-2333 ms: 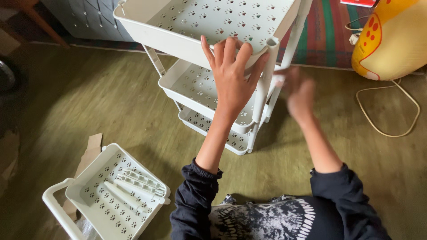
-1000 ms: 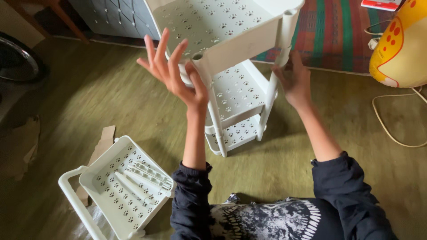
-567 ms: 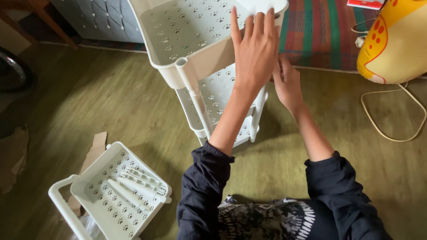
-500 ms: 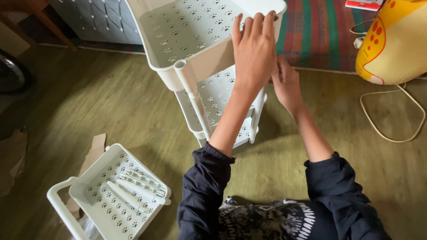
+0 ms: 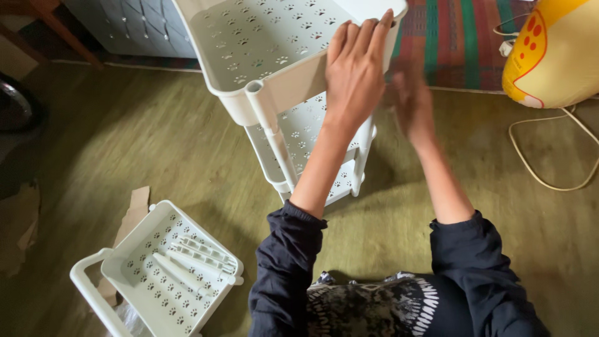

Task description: The person assembles a white plastic storage unit by inserting vertical poles into the corners of the baskets and stacking them to form a multi-tiered rack. The person handles the baskets and poles by hand, aligning and securing each layer.

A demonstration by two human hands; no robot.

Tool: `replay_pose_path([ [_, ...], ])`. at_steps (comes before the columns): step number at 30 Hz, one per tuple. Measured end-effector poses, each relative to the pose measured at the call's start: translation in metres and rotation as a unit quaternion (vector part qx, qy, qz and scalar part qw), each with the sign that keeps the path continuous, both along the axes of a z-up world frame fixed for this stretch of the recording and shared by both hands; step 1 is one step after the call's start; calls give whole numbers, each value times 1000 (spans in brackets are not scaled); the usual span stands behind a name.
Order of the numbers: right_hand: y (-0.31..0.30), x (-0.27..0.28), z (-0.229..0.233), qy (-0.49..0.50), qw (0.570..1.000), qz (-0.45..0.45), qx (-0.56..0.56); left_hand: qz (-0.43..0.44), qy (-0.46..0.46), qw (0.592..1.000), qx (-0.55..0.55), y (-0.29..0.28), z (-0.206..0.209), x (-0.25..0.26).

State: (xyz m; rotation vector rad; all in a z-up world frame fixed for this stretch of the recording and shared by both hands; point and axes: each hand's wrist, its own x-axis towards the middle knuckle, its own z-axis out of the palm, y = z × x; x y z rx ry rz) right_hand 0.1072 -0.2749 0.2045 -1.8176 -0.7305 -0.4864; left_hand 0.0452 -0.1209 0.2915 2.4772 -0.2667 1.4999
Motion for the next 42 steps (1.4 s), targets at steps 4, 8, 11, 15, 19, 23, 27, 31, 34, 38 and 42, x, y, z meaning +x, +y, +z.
replay_pose_path([
  [4,1,-9,41,-237,971,-30,21,-78,5,994,-77,-5,7,-14],
  [8,16,-26,93,-275,961,-16,-32,-24,-18,998,-53,1,10,-45],
  [11,30,-33,116,-280,958,23,-54,66,-63,996,-18,24,7,-73],
  [15,47,-37,123,-346,936,52,-48,172,-97,979,-50,64,5,-115],
  [19,53,-31,111,-356,932,-14,-65,173,-62,980,-70,85,2,-130],
  [23,51,-26,101,-336,940,-22,-59,76,-60,992,-82,102,-2,-140],
  [27,52,-25,97,-355,933,-35,-48,43,-81,993,-77,108,-3,-143],
  [31,55,-25,95,-340,938,-49,-35,33,-99,991,-90,105,-4,-140],
  [34,56,-25,93,-338,939,-58,-25,31,-114,988,-98,102,-7,-138],
  [38,59,-23,89,-336,940,-64,-13,35,-125,986,-108,101,-10,-134],
  [42,59,-21,86,-343,937,-67,-1,30,-132,985,-108,100,-12,-135],
])
